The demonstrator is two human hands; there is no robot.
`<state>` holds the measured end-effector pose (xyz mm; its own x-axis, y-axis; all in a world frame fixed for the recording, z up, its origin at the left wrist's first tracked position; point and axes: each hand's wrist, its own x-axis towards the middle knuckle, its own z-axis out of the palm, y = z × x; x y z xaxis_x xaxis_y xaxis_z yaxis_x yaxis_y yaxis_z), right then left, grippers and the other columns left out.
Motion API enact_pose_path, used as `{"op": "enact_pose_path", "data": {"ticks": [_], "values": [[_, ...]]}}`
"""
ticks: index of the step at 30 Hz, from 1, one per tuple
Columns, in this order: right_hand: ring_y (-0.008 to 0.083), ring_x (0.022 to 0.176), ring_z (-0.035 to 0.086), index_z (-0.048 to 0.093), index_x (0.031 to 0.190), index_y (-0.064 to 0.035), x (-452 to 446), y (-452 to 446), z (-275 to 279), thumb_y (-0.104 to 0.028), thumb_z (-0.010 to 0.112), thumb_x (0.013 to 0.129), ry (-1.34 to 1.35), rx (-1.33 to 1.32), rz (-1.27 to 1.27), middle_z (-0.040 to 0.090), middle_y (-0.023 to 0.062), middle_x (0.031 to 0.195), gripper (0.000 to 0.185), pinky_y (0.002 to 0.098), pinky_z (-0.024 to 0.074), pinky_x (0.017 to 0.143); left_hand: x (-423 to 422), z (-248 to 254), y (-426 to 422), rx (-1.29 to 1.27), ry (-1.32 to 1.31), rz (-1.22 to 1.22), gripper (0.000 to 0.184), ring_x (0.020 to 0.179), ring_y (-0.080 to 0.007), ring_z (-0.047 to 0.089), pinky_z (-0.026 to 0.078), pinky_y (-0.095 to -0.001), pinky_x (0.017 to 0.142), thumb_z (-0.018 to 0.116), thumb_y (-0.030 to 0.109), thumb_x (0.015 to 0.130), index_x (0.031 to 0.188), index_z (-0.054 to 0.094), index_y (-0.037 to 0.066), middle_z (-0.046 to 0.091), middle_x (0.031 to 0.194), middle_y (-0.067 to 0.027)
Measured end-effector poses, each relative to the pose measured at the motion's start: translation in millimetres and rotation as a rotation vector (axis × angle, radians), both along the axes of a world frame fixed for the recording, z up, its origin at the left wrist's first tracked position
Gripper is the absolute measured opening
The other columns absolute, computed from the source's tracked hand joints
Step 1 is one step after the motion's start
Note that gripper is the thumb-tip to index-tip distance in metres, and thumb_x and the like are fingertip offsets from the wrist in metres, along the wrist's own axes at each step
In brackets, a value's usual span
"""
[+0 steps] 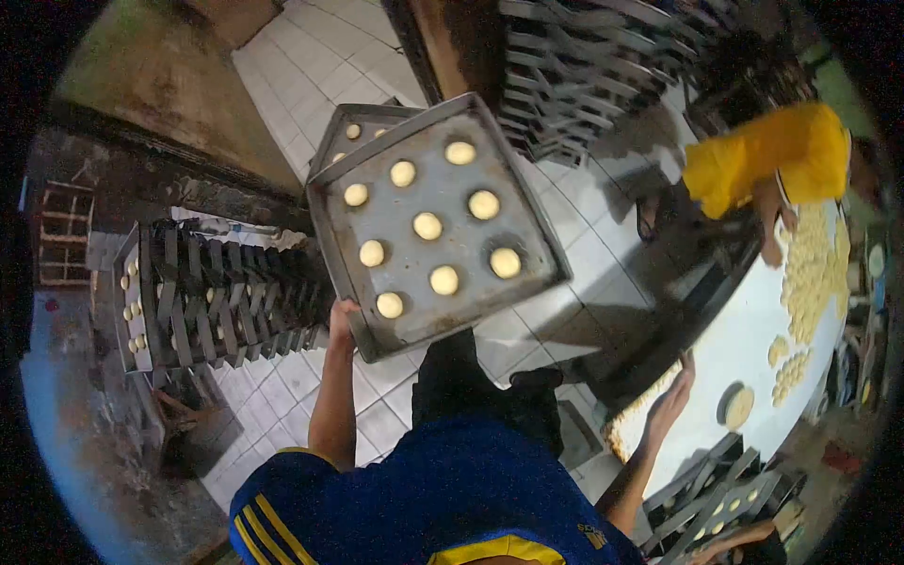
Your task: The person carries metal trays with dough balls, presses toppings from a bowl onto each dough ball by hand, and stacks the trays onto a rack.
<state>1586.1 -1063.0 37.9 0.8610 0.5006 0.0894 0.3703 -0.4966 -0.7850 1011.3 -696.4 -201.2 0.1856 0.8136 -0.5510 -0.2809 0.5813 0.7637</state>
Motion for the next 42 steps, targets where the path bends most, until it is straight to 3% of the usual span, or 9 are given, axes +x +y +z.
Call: {"op": "enact_pose_path", "data": {"ticks": [1,8,18,21,27,31,34,38,42], "values": [[0.0336,0.147,0.051,0.051,0.157,0.0039,-0.5,22.7,-18.3,-0.050,0.033,0.119,0.022,0.040,0.094,0.059,0.0222,0.154,0.068,0.0480,0.0295,0.128,-4.0,-6.0,25.3,-0.043,-0.042,0.169,0.056,0.092,-0.0310,0.071,0.062,-0.0439,0.084,0.058,0.009,0.071,0.125,0.062,-0.004,0.069,0.106,-0.0127],[0.0287,0.144,0.052,0.052,0.157,0.0002,-91.0,205.4,-25.7,-0.050,0.036,0.119,0.173,-0.086,0.272,0.062,0.0190,0.148,0.065,0.0446,0.0316,0.125,-60.7,-56.7,249.6,-0.068,0.048,0.308,0.049,0.091,-0.0321,0.068,0.061,-0.0470,0.079,0.059,0.006,0.075,0.124,0.062,0.004,0.065,0.104,-0.0119],[0.0315,0.147,0.051,0.053,0.156,0.0014,-116.7,225.1,-25.5,-0.048,0.036,0.119,0.216,-0.294,0.208,0.057,0.0212,0.155,0.064,0.0440,0.0341,0.125,-75.4,-178.9,349.8,-0.350,0.150,0.243,0.048,0.085,-0.0286,0.063,0.054,-0.0410,0.085,0.060,0.008,0.084,0.131,0.063,-0.001,0.067,0.105,-0.0112],[0.0317,0.150,0.047,0.052,0.157,0.0033,-116.2,215.6,-36.9,-0.051,0.034,0.119,0.165,-0.257,0.278,0.054,0.0216,0.158,0.069,0.0429,0.0313,0.127,-60.2,-124.8,339.0,0.118,0.433,0.297,0.048,0.114,-0.0281,0.066,0.050,-0.0400,0.105,0.066,0.011,0.097,0.142,0.062,-0.006,0.068,0.136,-0.0158],[0.0348,0.154,0.046,0.046,0.164,-0.0016,-59.9,230.3,-86.5,-0.063,0.039,0.114,0.300,-0.144,0.523,0.049,0.0204,0.165,0.079,0.0481,0.0298,0.129,-183.1,48.4,251.1,0.339,0.208,1.066,0.057,0.104,-0.0165,0.061,0.050,-0.0361,0.094,0.065,0.019,0.107,0.158,0.047,0.003,0.065,0.126,-0.0045],[0.0349,0.150,0.050,0.053,0.160,-0.0024,-51.1,287.8,-111.7,-0.064,0.036,0.114,0.357,-0.304,0.510,0.056,0.0191,0.161,0.078,0.0485,0.0332,0.126,-366.0,118.9,126.6,0.562,0.725,1.724,0.020,0.087,-0.0202,0.052,0.046,-0.0369,0.080,0.046,0.024,0.103,0.096,0.053,0.007,0.053,0.095,-0.0070],[0.0346,0.151,0.050,0.055,0.157,-0.0018,-73.2,339.7,-123.6,-0.065,0.034,0.114,0.369,-0.184,0.465,0.057,0.0186,0.159,0.079,0.0484,0.0330,0.125,-439.4,202.8,69.1,0.367,0.663,2.185,0.029,0.078,-0.0202,0.046,0.035,-0.0403,0.067,0.055,0.035,0.100,0.095,0.052,0.007,0.050,0.088,-0.0055],[0.0339,0.153,0.047,0.054,0.156,0.0000,-85.1,400.8,-125.2,-0.063,0.035,0.115,0.461,-0.114,0.592,0.056,0.0184,0.160,0.078,0.0516,0.0301,0.127,-511.3,263.7,36.5,0.297,0.117,1.526,0.057,0.106,-0.0289,0.066,0.058,-0.0491,0.096,0.063,0.050,0.103,0.141,0.057,0.009,0.067,0.120,-0.0090],[0.0332,0.152,0.048,0.055,0.155,0.0007,-87.1,435.1,-127.1,-0.060,0.036,0.116,0.466,-0.125,0.706,0.056,0.0185,0.160,0.074,0.0516,0.0324,0.126,-575.6,267.6,48.9,0.172,-0.003,1.237,0.042,0.119,-0.0374,0.071,0.066,-0.0572,0.097,0.059,0.031,0.102,0.137,0.059,0.007,0.066,0.140,-0.0177]]}}
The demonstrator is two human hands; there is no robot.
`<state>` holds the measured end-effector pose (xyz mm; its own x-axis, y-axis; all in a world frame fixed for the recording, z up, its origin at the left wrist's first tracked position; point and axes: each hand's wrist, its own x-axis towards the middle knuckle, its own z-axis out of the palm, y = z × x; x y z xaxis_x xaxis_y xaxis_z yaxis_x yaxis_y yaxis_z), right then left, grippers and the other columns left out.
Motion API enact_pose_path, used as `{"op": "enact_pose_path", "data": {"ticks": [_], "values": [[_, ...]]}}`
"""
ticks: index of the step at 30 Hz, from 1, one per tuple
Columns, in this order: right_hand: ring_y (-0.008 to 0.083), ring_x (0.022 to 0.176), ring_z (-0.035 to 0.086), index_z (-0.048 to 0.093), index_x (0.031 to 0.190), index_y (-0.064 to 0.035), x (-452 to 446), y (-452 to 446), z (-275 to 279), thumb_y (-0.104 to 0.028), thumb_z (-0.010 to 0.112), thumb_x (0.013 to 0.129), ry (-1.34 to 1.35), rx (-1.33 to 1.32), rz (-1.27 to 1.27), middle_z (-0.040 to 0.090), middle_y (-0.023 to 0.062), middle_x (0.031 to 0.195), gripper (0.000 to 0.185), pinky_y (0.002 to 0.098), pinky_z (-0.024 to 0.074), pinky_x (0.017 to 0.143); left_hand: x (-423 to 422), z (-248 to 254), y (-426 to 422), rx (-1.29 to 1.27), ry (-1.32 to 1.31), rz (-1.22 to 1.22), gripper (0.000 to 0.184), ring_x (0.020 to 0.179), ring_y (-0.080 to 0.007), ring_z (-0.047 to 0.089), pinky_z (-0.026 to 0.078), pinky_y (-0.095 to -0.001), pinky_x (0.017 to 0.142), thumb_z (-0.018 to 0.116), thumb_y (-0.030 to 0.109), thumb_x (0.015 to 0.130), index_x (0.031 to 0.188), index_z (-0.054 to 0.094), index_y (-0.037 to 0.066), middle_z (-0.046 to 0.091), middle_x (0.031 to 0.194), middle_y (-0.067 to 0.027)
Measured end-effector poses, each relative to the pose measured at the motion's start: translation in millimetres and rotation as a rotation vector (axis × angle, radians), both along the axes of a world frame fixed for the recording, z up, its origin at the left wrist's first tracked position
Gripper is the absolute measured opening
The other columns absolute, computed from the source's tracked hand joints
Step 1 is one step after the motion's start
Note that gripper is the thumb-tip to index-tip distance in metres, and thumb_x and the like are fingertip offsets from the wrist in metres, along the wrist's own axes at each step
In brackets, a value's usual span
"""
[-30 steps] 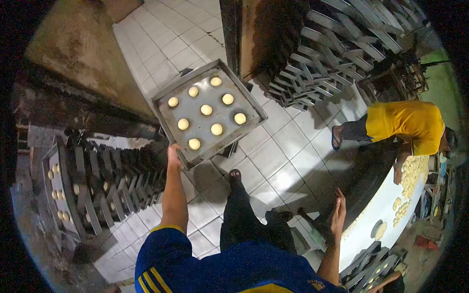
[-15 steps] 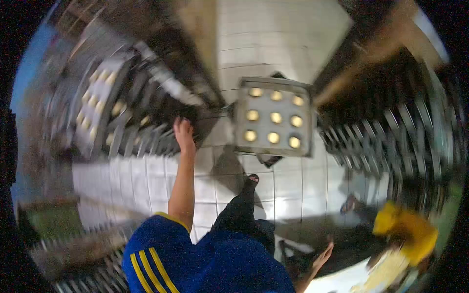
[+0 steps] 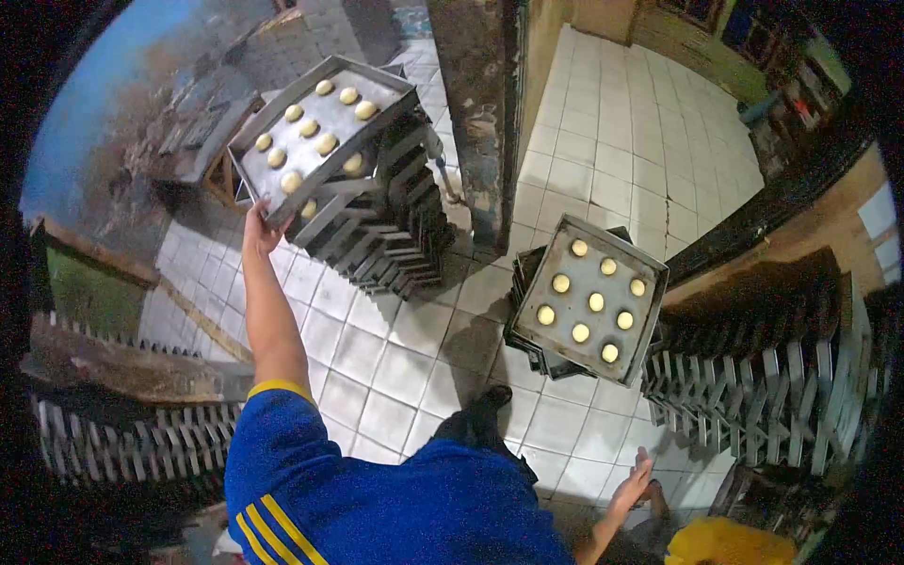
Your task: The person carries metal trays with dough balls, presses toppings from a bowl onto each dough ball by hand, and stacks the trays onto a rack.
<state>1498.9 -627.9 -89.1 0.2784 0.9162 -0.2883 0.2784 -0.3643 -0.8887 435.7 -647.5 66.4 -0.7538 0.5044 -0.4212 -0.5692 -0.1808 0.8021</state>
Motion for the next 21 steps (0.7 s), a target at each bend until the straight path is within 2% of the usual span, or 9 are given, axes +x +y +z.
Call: {"op": "enact_pose_path", "data": {"ticks": [2,6,11,13,14,15,17,19,21], "values": [[0.0331,0.152,0.046,0.055,0.156,-0.0012,0.1,3.7,4.9,-0.070,0.037,0.112,0.015,-0.001,0.011,0.056,0.0170,0.159,0.083,0.0481,0.0286,0.126,-47.7,-43.9,-3.3,0.032,0.053,0.027,0.041,0.120,-0.0370,0.071,0.066,-0.0566,0.096,0.056,0.025,0.101,0.138,0.059,0.006,0.067,0.139,-0.0177],[0.0347,0.150,0.050,0.058,0.151,0.0019,4.9,-3.2,8.5,-0.065,0.038,0.114,0.011,0.007,-0.008,0.057,0.0184,0.158,0.079,0.0504,0.0342,0.124,34.8,-3.6,5.7,0.089,0.160,0.105,0.043,0.119,-0.0345,0.070,0.062,-0.0559,0.097,0.053,0.024,0.098,0.133,0.063,0.002,0.069,0.132,-0.0162],[0.0335,0.143,0.057,0.059,0.149,0.0048,9.7,-28.2,18.7,-0.057,0.042,0.115,0.019,0.020,-0.085,0.062,0.0214,0.152,0.073,0.0466,0.0411,0.122,77.4,-17.9,-83.1,0.051,0.271,0.145,0.038,0.115,-0.0306,0.069,0.057,-0.0460,0.106,0.057,0.014,0.095,0.128,0.065,-0.004,0.069,0.129,-0.0167],[0.0330,0.140,0.060,0.059,0.148,0.0059,4.6,-40.4,22.4,-0.055,0.044,0.116,0.038,0.030,-0.116,0.064,0.0226,0.149,0.070,0.0450,0.0439,0.121,118.7,-18.1,-159.8,-0.645,1.132,-0.200,0.048,0.124,-0.0322,0.065,0.052,-0.0448,0.111,0.063,0.013,0.101,0.147,0.055,0.000,0.065,0.138,-0.0179],[0.0327,0.139,0.061,0.060,0.148,0.0065,1.1,-49.6,26.7,-0.053,0.045,0.116,0.056,0.028,-0.141,0.064,0.0232,0.148,0.069,0.0442,0.0452,0.120,140.4,-17.9,-196.6,-0.918,1.522,-0.197,0.055,0.129,-0.0330,0.063,0.050,-0.0443,0.114,0.066,0.013,0.105,0.156,0.050,0.002,0.063,0.143,-0.0185],[0.0317,0.139,0.061,0.056,0.149,0.0104,0.1,-56.2,18.2,-0.051,0.047,0.116,0.180,0.064,-0.202,0.064,0.0253,0.148,0.070,0.0427,0.0447,0.121,149.1,-31.8,-215.1,-0.598,1.764,-0.001,0.036,0.115,-0.0321,0.065,0.056,-0.0417,0.098,0.071,0.004,0.093,0.127,0.064,-0.008,0.068,0.115,-0.0178],[0.0318,0.140,0.061,0.054,0.150,0.0124,-15.5,-62.5,45.2,-0.050,0.046,0.116,0.082,0.005,-0.198,0.064,0.0257,0.148,0.071,0.0416,0.0432,0.123,138.4,-47.2,-268.6,-0.522,1.765,-0.123,0.064,0.127,-0.0382,0.061,0.054,-0.0487,0.108,0.079,0.019,0.094,0.146,0.054,-0.007,0.064,0.135,-0.0256],[0.0316,0.140,0.061,0.060,0.147,0.0075,-11.0,-77.0,42.9,-0.052,0.045,0.116,0.029,0.006,-0.185,0.065,0.0235,0.147,0.069,0.0423,0.0423,0.124,156.3,-79.0,-248.2,-0.450,1.407,-0.238,0.066,0.127,-0.0384,0.061,0.053,-0.0498,0.108,0.078,0.022,0.093,0.147,0.053,-0.007,0.063,0.136,-0.0258],[0.0303,0.136,0.063,0.067,0.143,0.0004,-24.8,-87.0,94.8,-0.057,0.044,0.115,-0.126,-0.068,-0.113,0.070,0.0184,0.142,0.068,0.0436,0.0456,0.121,190.6,-115.1,-219.8,-0.356,1.059,-0.337,0.069,0.127,-0.0386,0.060,0.053,-0.0510,0.108,0.077,0.024,0.092,0.149,0.051,-0.007,0.062,0.137,-0.0261]]}}
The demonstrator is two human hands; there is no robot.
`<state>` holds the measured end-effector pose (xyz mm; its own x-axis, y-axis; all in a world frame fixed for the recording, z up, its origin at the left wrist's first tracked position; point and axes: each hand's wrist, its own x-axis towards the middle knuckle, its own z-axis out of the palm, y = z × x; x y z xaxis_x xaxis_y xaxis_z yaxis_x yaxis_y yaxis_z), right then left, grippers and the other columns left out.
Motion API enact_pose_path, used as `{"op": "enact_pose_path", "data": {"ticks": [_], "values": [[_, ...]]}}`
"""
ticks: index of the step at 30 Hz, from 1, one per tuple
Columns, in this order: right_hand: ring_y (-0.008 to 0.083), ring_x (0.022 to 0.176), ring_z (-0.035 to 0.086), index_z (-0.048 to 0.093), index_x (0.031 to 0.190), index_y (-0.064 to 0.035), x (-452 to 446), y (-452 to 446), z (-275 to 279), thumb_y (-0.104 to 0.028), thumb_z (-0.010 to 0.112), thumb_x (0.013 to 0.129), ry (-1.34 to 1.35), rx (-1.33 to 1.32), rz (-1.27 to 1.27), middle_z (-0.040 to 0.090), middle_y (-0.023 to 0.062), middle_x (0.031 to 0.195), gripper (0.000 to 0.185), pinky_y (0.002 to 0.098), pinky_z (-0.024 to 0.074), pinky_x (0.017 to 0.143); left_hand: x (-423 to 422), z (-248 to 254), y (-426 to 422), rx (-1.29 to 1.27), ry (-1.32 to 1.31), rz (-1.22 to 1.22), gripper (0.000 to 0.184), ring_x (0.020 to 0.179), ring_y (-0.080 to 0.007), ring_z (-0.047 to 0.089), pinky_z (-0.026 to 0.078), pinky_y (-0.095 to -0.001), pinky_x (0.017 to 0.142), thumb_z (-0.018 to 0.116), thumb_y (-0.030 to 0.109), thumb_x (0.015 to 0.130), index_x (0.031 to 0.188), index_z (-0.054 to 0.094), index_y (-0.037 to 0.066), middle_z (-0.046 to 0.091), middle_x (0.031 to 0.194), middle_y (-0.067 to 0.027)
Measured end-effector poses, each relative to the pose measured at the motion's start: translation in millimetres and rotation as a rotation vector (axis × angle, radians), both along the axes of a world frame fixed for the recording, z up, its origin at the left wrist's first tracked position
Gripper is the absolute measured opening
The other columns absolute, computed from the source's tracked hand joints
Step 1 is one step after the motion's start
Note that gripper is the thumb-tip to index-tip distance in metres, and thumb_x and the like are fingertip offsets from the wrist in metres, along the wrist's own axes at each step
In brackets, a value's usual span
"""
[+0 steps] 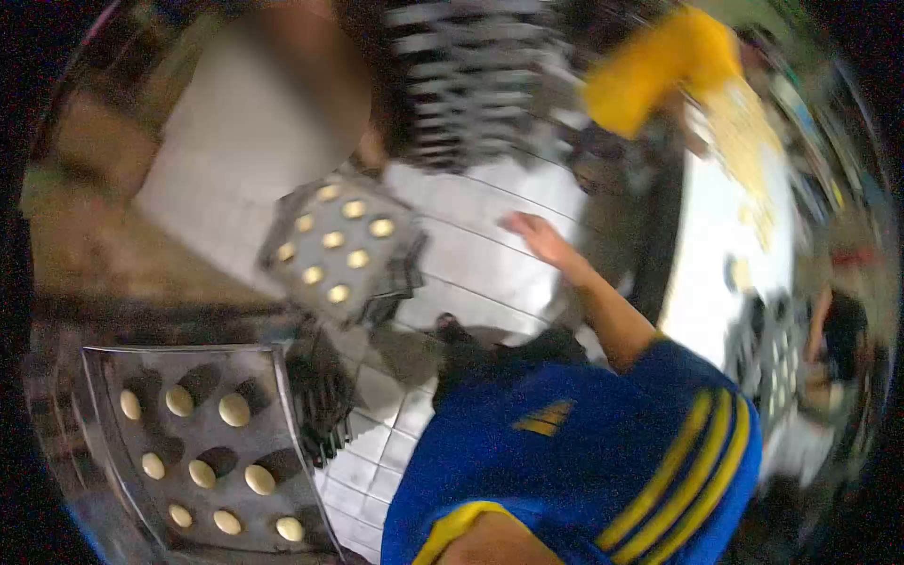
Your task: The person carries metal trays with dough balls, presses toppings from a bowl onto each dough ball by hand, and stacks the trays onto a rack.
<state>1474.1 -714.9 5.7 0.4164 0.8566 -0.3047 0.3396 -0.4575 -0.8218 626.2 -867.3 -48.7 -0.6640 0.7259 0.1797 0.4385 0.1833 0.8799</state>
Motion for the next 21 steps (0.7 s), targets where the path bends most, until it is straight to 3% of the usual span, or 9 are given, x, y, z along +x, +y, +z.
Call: {"op": "enact_pose_path", "data": {"ticks": [1,3,8,10,13,16,18,19,21], "values": [[0.0286,0.128,0.066,0.069,0.140,-0.0004,9.3,-8.9,-17.0,-0.056,0.043,0.116,0.128,0.081,-0.047,0.073,0.0174,0.136,0.066,0.0426,0.0488,0.115,15.5,-15.2,14.2,-0.017,-0.147,-0.029,0.071,0.126,-0.0387,0.060,0.052,-0.0515,0.108,0.077,0.026,0.092,0.149,0.051,-0.007,0.062,0.138,-0.0262],[0.0262,0.122,0.068,0.072,0.136,-0.0007,35.0,-37.6,-22.7,-0.055,0.043,0.116,0.074,0.100,-0.066,0.075,0.0155,0.132,0.065,0.0411,0.0510,0.110,52.2,-35.2,43.6,-0.036,-0.327,-0.150,0.074,0.126,-0.0389,0.060,0.052,-0.0526,0.109,0.076,0.028,0.091,0.151,0.050,-0.007,0.061,0.139,-0.0265],[0.0242,0.124,0.067,0.069,0.140,-0.0013,79.3,-184.4,7.7,-0.054,0.039,0.118,0.254,0.184,-0.297,0.074,0.0117,0.134,0.064,0.0411,0.0515,0.108,143.4,-83.5,105.1,-0.076,-0.667,-0.532,0.081,0.125,-0.0394,0.059,0.050,-0.0555,0.109,0.074,0.035,0.090,0.154,0.047,-0.007,0.058,0.142,-0.0271],[0.0238,0.129,0.064,0.062,0.149,-0.0041,135.3,-272.4,-16.4,-0.057,0.035,0.117,0.432,0.232,-0.417,0.068,0.0123,0.142,0.067,0.0450,0.0497,0.113,235.1,-93.3,117.8,-0.180,-0.729,-0.728,0.084,0.123,-0.0377,0.059,0.050,-0.0547,0.107,0.074,0.037,0.089,0.155,0.045,-0.006,0.058,0.141,-0.0247],[0.0268,0.135,0.061,0.057,0.156,-0.0073,182.4,-412.2,-44.2,-0.063,0.035,0.115,0.513,0.274,-0.542,0.064,0.0139,0.149,0.073,0.0458,0.0463,0.118,459.1,-64.8,92.4,-0.475,-0.718,-1.089,0.087,0.118,-0.0321,0.060,0.052,-0.0506,0.101,0.078,0.038,0.088,0.157,0.044,-0.002,0.059,0.135,-0.0172],[0.0273,0.142,0.054,0.055,0.157,-0.0027,207.3,-530.3,-59.7,-0.060,0.036,0.116,0.177,0.090,-0.711,0.060,0.0167,0.153,0.073,0.0389,0.0389,0.123,637.1,-41.6,36.6,-0.684,-0.695,-1.444,0.090,0.112,-0.0266,0.061,0.054,-0.0466,0.096,0.081,0.038,0.086,0.159,0.043,0.002,0.061,0.129,-0.0097],[0.0252,0.142,0.052,0.053,0.157,0.0005,217.3,-593.5,-81.3,-0.057,0.039,0.116,0.220,0.047,-0.854,0.059,0.0148,0.155,0.072,0.0369,0.0377,0.123,698.5,-74.8,18.9,-0.844,-0.508,-1.471,0.084,0.107,-0.0263,0.062,0.054,-0.0439,0.093,0.080,0.027,0.086,0.156,0.045,-0.001,0.060,0.121,-0.0089],[0.0235,0.141,0.052,0.051,0.157,0.0015,222.2,-617.0,-57.5,-0.057,0.040,0.117,0.248,0.057,-0.905,0.059,0.0142,0.154,0.072,0.0368,0.0381,0.122,739.7,-69.0,-1.3,-0.908,-0.710,-1.599,0.087,0.103,-0.0251,0.061,0.054,-0.0421,0.092,0.077,0.023,0.087,0.161,0.039,-0.002,0.061,0.118,-0.0091],[0.0236,0.141,0.052,0.051,0.158,0.0017,233.8,-669.6,-83.6,-0.056,0.040,0.117,0.277,0.090,-1.057,0.059,0.0147,0.154,0.072,0.0371,0.0381,0.122,791.6,-86.1,-30.2,-1.026,-0.569,-1.625,0.092,0.103,-0.0225,0.061,0.053,-0.0419,0.095,0.074,0.021,0.089,0.167,0.031,-0.002,0.061,0.121,-0.0103]]}}
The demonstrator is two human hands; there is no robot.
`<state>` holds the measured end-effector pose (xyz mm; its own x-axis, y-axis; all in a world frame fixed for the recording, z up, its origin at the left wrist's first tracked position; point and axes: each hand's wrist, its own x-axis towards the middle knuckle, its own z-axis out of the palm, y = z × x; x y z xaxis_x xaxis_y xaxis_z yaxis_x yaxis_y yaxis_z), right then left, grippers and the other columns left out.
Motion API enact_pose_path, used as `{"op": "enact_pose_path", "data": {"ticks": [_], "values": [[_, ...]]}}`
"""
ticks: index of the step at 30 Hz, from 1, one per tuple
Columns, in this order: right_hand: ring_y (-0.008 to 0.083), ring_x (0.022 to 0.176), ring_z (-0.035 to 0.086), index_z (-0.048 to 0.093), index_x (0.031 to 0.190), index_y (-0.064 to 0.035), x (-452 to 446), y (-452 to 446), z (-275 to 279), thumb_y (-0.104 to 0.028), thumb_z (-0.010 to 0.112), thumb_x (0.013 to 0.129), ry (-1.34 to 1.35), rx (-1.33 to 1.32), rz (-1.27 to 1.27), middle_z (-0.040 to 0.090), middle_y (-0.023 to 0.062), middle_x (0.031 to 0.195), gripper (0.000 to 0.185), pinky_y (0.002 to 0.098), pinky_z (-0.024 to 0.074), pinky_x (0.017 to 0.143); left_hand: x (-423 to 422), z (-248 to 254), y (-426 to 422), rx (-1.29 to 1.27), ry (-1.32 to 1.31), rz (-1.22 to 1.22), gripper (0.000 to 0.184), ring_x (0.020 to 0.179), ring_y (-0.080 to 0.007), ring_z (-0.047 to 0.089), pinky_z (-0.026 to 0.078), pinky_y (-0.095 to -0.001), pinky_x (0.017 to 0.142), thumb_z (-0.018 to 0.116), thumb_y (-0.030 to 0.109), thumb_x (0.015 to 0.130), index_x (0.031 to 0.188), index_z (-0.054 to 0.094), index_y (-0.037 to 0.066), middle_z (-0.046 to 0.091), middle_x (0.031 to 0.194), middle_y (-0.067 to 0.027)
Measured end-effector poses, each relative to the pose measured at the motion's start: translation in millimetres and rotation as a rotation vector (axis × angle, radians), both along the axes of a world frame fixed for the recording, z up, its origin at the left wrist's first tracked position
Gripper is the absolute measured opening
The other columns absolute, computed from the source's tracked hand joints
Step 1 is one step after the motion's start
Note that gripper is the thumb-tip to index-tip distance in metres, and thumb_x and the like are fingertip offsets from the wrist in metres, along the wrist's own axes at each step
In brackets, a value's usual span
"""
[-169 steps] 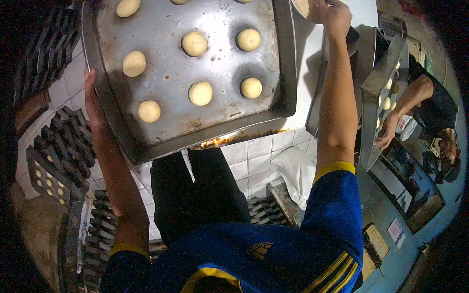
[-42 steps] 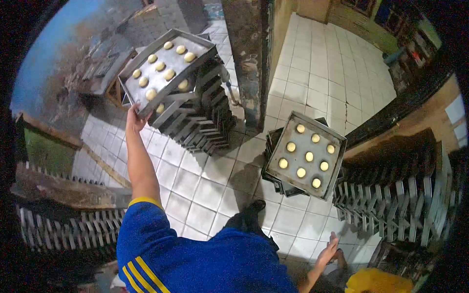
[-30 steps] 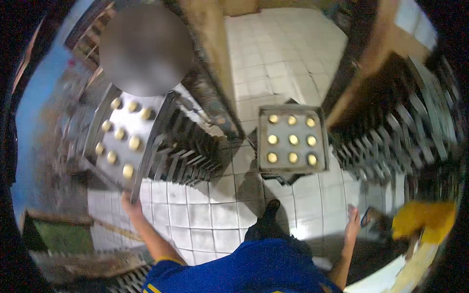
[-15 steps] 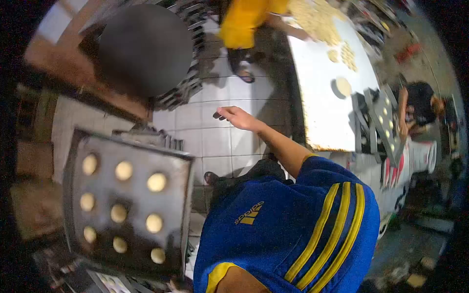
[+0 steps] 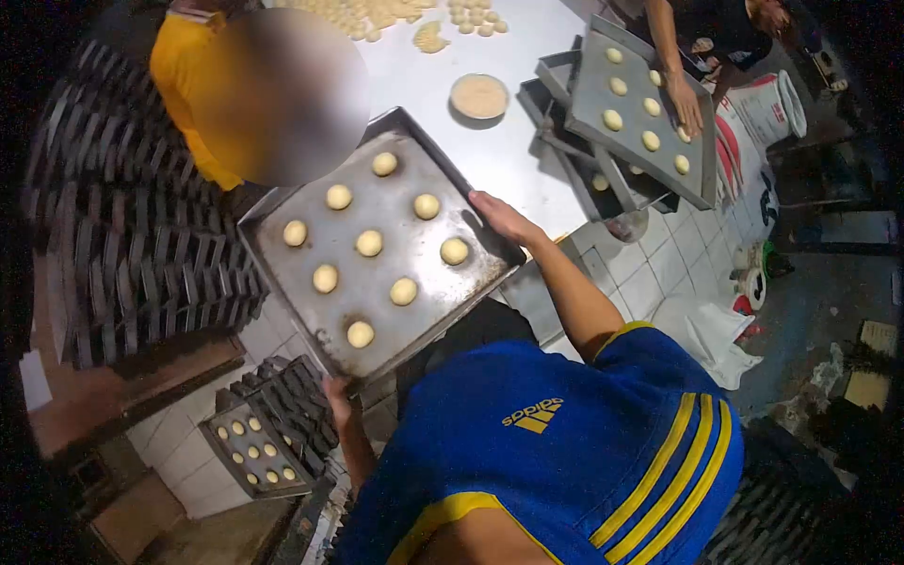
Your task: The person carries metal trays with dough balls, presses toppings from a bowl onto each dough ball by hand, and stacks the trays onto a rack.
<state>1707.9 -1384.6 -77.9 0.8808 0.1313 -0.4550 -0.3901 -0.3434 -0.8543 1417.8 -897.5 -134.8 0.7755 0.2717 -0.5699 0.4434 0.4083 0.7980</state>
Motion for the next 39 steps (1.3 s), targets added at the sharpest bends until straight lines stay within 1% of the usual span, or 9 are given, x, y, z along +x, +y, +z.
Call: {"op": "enact_pose_path", "data": {"ticks": [4,5,10,14,18,27,32,35,39], "values": [[0.0247,0.131,0.061,0.053,0.156,-0.0003,3.6,-56.3,-77.5,-0.046,0.045,0.117,-0.131,-0.204,0.033,0.067,0.0179,0.142,0.060,0.0378,0.0457,0.114,43.9,-40.6,-11.4,-0.043,0.008,-0.128,0.082,0.112,-0.0265,0.063,0.052,-0.0422,0.102,0.066,0.017,0.092,0.165,0.033,0.000,0.061,0.135,-0.0133],[0.0255,0.119,0.067,0.059,0.149,0.0000,9.7,-58.9,-42.7,-0.040,0.048,0.117,-0.101,-0.329,0.111,0.073,0.0187,0.128,0.052,0.0398,0.0508,0.105,56.9,-48.7,-17.0,-0.062,0.005,-0.169,0.078,0.116,-0.0284,0.064,0.051,-0.0426,0.104,0.063,0.016,0.092,0.164,0.035,0.000,0.060,0.140,-0.0143],[0.0348,0.102,0.073,0.068,0.131,0.0010,48.2,-84.1,-76.4,-0.040,0.054,0.113,-0.209,-0.203,0.087,0.077,0.0226,0.109,0.048,0.0451,0.0545,0.094,93.8,-33.0,-61.0,-0.276,-0.104,-0.222,0.069,0.130,-0.0316,0.063,0.052,-0.0450,0.109,0.057,0.004,0.087,0.155,0.045,0.001,0.060,0.145,-0.0155],[0.0433,0.098,0.075,0.078,0.114,-0.0042,103.8,-93.7,-50.9,-0.037,0.063,0.104,-0.144,-0.765,0.393,0.078,0.0251,0.107,0.037,0.0523,0.0591,0.088,88.6,-92.0,-54.4,-0.134,0.188,-0.143,0.071,0.128,-0.0313,0.063,0.052,-0.0436,0.109,0.061,0.005,0.083,0.152,0.048,-0.001,0.062,0.142,-0.0159],[0.0435,0.102,0.074,0.079,0.109,-0.0037,204.3,-83.6,-4.6,-0.035,0.070,0.098,-0.454,-0.565,0.036,0.077,0.0248,0.105,0.035,0.0524,0.0576,0.092,103.9,-70.2,-81.6,0.017,0.334,-0.141,0.073,0.129,-0.0322,0.061,0.048,-0.0421,0.113,0.064,0.008,0.084,0.154,0.047,-0.004,0.060,0.146,-0.0192],[0.0456,0.095,0.073,0.080,0.104,-0.0080,335.9,-72.1,-64.4,-0.031,0.069,0.098,-0.651,-0.871,0.271,0.077,0.0233,0.098,0.026,0.0555,0.0571,0.086,125.8,-27.2,-117.1,0.099,0.285,-0.237,0.072,0.138,-0.0332,0.056,0.044,-0.0419,0.117,0.072,0.022,0.097,0.159,0.044,-0.001,0.054,0.156,-0.0198],[0.0469,0.088,0.073,0.078,0.092,-0.0086,340.3,-65.2,-79.8,-0.036,0.070,0.095,-0.764,-0.898,0.371,0.075,0.0234,0.090,0.028,0.0582,0.0567,0.082,107.3,-71.5,-87.5,0.055,0.427,-0.139,0.083,0.145,-0.0312,0.049,0.036,-0.0465,0.122,0.074,0.044,0.098,0.163,0.041,0.003,0.053,0.159,-0.0155],[0.0463,0.092,0.074,0.085,0.107,-0.0142,328.7,-57.8,-66.1,-0.043,0.076,0.092,-0.805,-0.844,0.192,0.078,0.0236,0.098,0.034,0.0541,0.0590,0.083,102.6,-74.2,-96.6,-0.057,0.393,-0.074,0.080,0.143,-0.0271,0.051,0.038,-0.0448,0.120,0.066,0.059,0.103,0.159,0.048,0.007,0.056,0.154,-0.0119],[0.0240,0.088,0.078,0.088,0.108,-0.0105,333.0,-78.1,-79.0,-0.038,0.086,0.085,-0.305,-0.472,-0.113,0.084,0.0124,0.100,0.035,0.0363,0.0594,0.087,133.4,-33.3,-121.0,-0.051,0.308,0.001,0.072,0.127,-0.0186,0.061,0.046,-0.0360,0.110,0.053,0.066,0.108,0.150,0.062,0.009,0.067,0.141,-0.0067]]}}
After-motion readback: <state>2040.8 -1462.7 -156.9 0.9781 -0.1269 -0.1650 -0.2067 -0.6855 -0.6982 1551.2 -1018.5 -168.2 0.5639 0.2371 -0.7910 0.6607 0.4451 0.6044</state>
